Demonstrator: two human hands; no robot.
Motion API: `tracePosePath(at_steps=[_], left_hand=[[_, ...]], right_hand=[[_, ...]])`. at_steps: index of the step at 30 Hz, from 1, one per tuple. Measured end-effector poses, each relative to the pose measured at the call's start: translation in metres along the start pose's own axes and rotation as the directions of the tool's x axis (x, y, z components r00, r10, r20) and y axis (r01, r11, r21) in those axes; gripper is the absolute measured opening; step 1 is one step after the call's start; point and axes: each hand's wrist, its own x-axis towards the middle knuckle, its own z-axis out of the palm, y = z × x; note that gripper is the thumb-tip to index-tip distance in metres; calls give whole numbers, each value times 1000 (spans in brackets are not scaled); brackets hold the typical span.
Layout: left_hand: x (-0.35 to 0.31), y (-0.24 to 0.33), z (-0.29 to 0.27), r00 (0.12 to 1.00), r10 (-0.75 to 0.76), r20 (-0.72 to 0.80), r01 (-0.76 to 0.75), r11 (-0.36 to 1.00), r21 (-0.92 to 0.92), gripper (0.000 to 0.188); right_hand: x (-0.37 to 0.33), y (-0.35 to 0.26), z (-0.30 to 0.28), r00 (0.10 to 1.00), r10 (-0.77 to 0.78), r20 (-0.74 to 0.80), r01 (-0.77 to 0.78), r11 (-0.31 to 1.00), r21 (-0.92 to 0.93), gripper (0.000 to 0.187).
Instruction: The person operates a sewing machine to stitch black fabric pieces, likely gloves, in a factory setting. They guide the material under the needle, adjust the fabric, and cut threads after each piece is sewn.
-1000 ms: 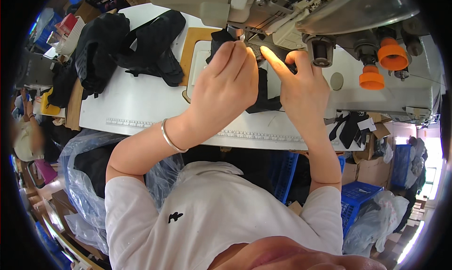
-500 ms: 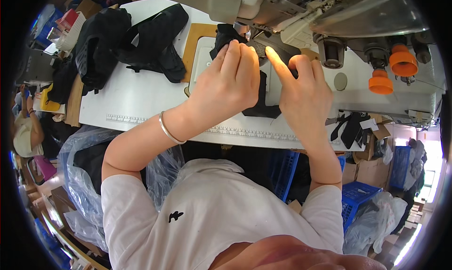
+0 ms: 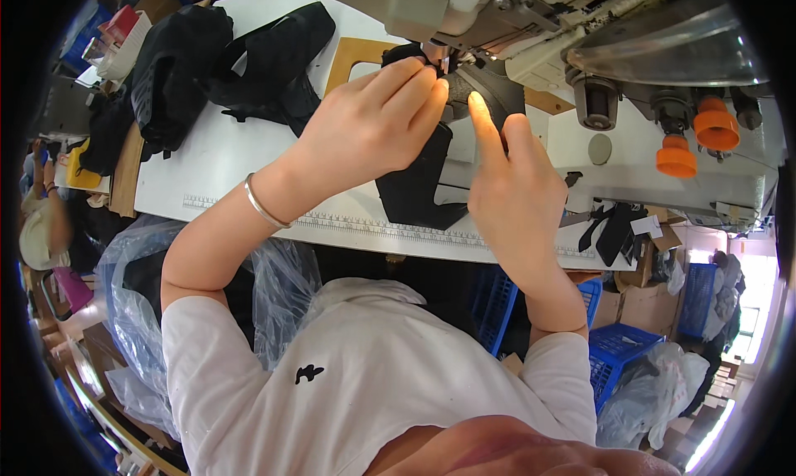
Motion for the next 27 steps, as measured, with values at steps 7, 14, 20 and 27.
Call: tracePosePath(at_steps=[7,14,20,27], left_hand=[[-1,-19,-1,1000,18,-12,-20,988,-156,31],[-1,-22,2,999,-40,3,40,980,-197,32],[-2,-28,4,998,-66,14,67,963,-259,32],[-3,-29,6,994,-109,23,111,948,-299,32]], right_hand=[[-2,-17,-2,996,51,73,-51,999,-2,62],[1,-18,-2,997,64,52,-66,997,29,61],[8,-16,-1,996,68,55,-68,998,-10,62],[9,-19,2,997,62,35,-60,997,-50,62]])
